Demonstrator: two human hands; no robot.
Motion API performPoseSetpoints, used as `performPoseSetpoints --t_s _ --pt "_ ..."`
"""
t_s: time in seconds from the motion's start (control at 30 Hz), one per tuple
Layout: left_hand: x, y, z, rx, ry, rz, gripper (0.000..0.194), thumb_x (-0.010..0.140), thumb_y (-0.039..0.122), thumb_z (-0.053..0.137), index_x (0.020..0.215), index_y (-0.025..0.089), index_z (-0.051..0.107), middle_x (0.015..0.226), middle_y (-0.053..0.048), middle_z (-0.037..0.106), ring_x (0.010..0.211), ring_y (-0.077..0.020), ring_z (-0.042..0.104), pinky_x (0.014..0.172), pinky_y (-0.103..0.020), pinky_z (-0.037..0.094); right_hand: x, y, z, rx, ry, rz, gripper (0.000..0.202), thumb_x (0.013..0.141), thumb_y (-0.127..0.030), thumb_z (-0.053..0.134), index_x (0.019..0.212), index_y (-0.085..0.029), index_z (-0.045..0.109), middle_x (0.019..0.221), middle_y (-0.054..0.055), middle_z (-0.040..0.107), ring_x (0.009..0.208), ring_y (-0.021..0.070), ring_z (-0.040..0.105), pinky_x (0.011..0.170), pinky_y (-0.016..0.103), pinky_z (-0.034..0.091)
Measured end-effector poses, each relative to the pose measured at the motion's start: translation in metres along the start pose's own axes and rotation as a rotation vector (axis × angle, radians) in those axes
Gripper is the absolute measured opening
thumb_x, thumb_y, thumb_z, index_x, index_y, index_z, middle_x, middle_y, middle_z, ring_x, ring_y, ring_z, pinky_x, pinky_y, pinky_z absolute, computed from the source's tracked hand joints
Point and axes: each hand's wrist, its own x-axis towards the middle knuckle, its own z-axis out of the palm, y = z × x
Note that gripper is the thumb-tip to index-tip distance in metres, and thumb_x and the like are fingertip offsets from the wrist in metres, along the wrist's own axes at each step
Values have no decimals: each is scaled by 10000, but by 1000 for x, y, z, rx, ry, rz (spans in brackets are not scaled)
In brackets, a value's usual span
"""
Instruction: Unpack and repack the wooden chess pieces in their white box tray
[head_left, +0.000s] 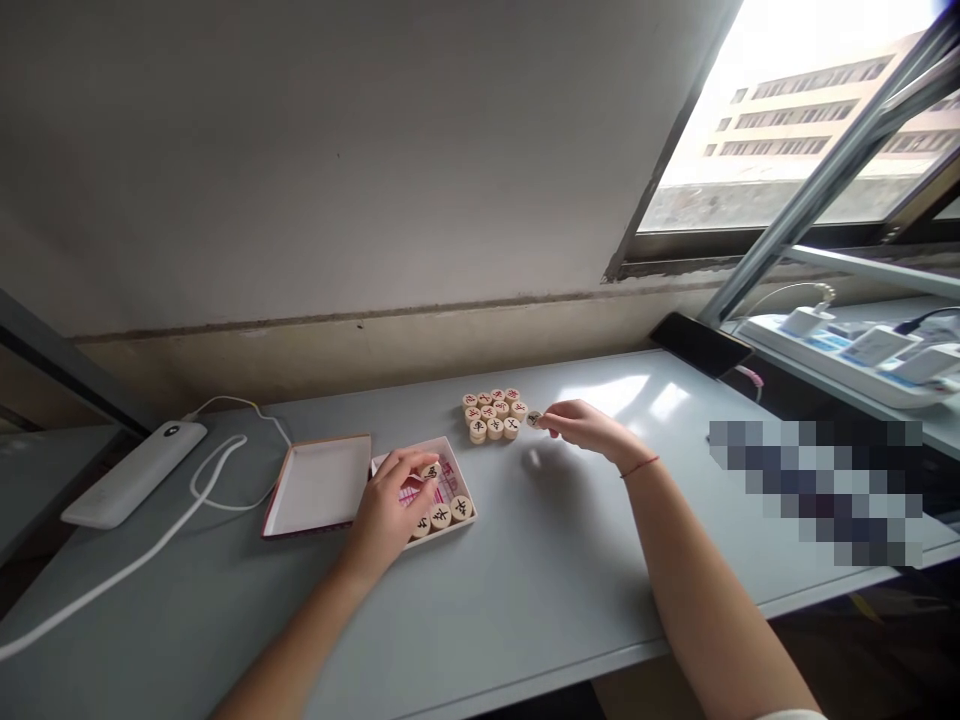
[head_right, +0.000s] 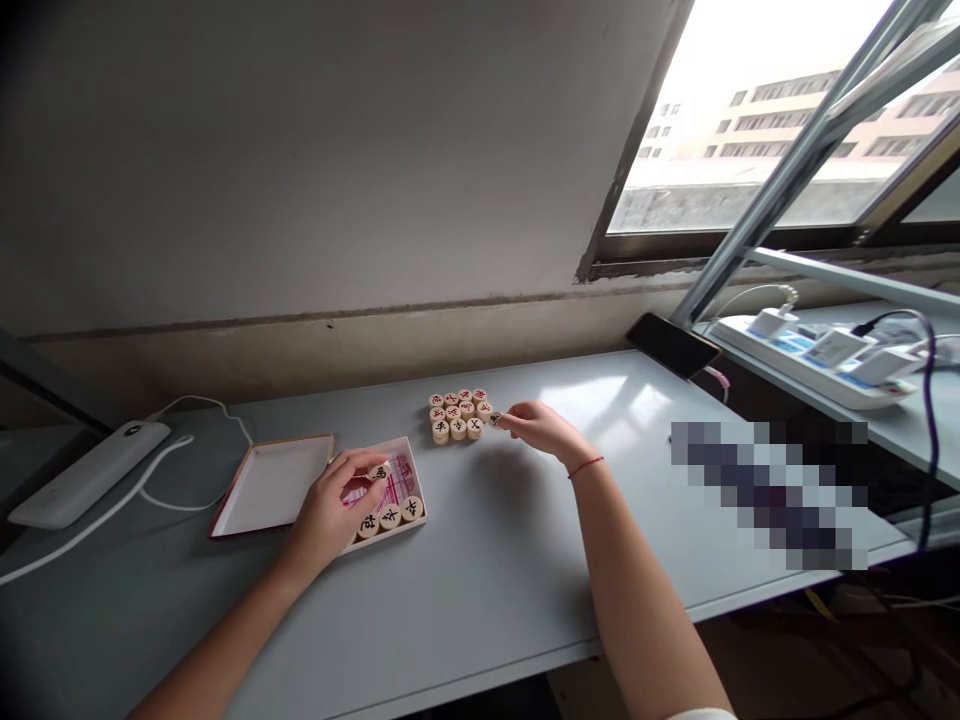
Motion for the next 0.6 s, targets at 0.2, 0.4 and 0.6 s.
performPoseSetpoints --t_s 0.2,0.4,0.6 --pt "-3 5 3 29 -71 39 185 853 251 560 1032 243 603 1043 -31 638 899 -174 636 818 -305 535 14 18 9 -37 -66 34 302 728 -406 581 567 -163 504 550 -28 438 491 74 329 462 224 230" --pt "-4 9 2 44 -100 67 199 862 324 590 1048 253 599 1024 -29 647 880 -179 629 818 -302 522 -3 -7 11 -71 -78 -148 392 784 -537 545 675 -162 576 563 -34 430 509 82 326 464 221 237" --pt "-6 10 6 47 -76 104 209 877 369 579 1058 270 612 1057 -39 630 999 -201 614 868 -315 493 -34 -53 54 70 -443 -564 367 859 -509 502 836 -169 638 707 -4 550 613 93 436 529 207 329"
